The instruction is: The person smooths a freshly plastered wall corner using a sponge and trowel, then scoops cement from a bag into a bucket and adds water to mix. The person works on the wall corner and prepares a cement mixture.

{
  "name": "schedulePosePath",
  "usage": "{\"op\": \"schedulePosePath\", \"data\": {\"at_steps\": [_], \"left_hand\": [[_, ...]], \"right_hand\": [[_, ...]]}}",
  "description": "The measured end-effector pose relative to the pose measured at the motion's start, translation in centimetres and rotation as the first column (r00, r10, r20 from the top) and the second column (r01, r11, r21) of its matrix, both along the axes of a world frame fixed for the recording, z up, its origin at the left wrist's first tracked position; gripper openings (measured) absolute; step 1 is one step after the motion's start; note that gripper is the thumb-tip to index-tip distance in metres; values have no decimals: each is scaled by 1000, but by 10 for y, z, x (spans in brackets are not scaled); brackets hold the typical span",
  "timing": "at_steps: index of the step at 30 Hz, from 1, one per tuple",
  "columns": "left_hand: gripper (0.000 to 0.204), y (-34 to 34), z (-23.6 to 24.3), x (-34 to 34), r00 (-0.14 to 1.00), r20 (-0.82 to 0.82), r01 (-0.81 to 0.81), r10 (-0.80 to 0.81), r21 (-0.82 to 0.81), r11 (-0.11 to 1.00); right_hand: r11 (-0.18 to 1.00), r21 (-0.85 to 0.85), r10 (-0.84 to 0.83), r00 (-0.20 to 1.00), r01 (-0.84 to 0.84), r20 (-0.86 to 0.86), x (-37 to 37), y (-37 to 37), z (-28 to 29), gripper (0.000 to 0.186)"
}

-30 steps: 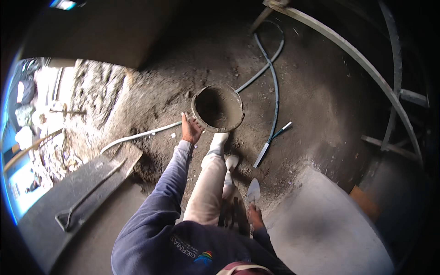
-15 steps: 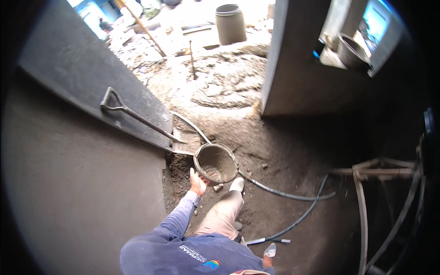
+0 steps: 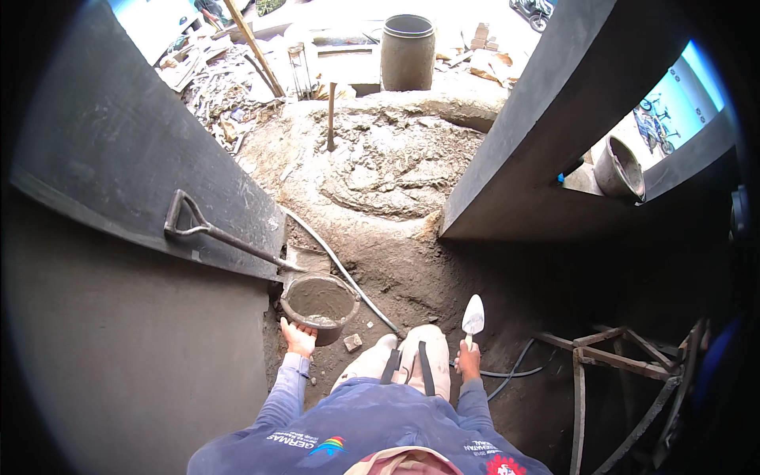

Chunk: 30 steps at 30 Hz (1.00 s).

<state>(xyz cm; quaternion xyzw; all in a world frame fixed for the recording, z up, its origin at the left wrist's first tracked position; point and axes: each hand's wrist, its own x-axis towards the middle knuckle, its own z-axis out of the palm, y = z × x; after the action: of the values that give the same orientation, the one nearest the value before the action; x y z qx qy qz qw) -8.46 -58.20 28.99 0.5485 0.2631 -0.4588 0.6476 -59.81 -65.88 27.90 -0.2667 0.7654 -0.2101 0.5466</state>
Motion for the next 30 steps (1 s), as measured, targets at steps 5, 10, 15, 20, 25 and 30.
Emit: {"op": "schedulePosePath", "data": {"at_steps": [5,10,15,20,25,30], "left_hand": [[87,-76,26,-16,999,-42,-26,24,-55,998],[84,-206,20,-10,996,-90,-23,14,-102,994],[82,-353,41,19,995,-96,9,-15,-62,998],[72,-505,101,53,993,-42,103,-106,-63,993],[68,-662,170,48,993,-36,106,-114,-179,978],[68,-788,211,55,992,39,124,-118,-260,958]], "right_hand": [[972,165,-204,951,168,234,4,-96,-13,34],[873,220,-487,758,436,434,-9,-210,-65,32],[597,321,-757,384,735,529,12,-314,-46,31],[686,421,-708,413,593,572,37,-416,34,33],[759,341,-616,444,554,650,30,-434,48,35],[649,483,-710,240,588,662,24,-420,41,24]]}}
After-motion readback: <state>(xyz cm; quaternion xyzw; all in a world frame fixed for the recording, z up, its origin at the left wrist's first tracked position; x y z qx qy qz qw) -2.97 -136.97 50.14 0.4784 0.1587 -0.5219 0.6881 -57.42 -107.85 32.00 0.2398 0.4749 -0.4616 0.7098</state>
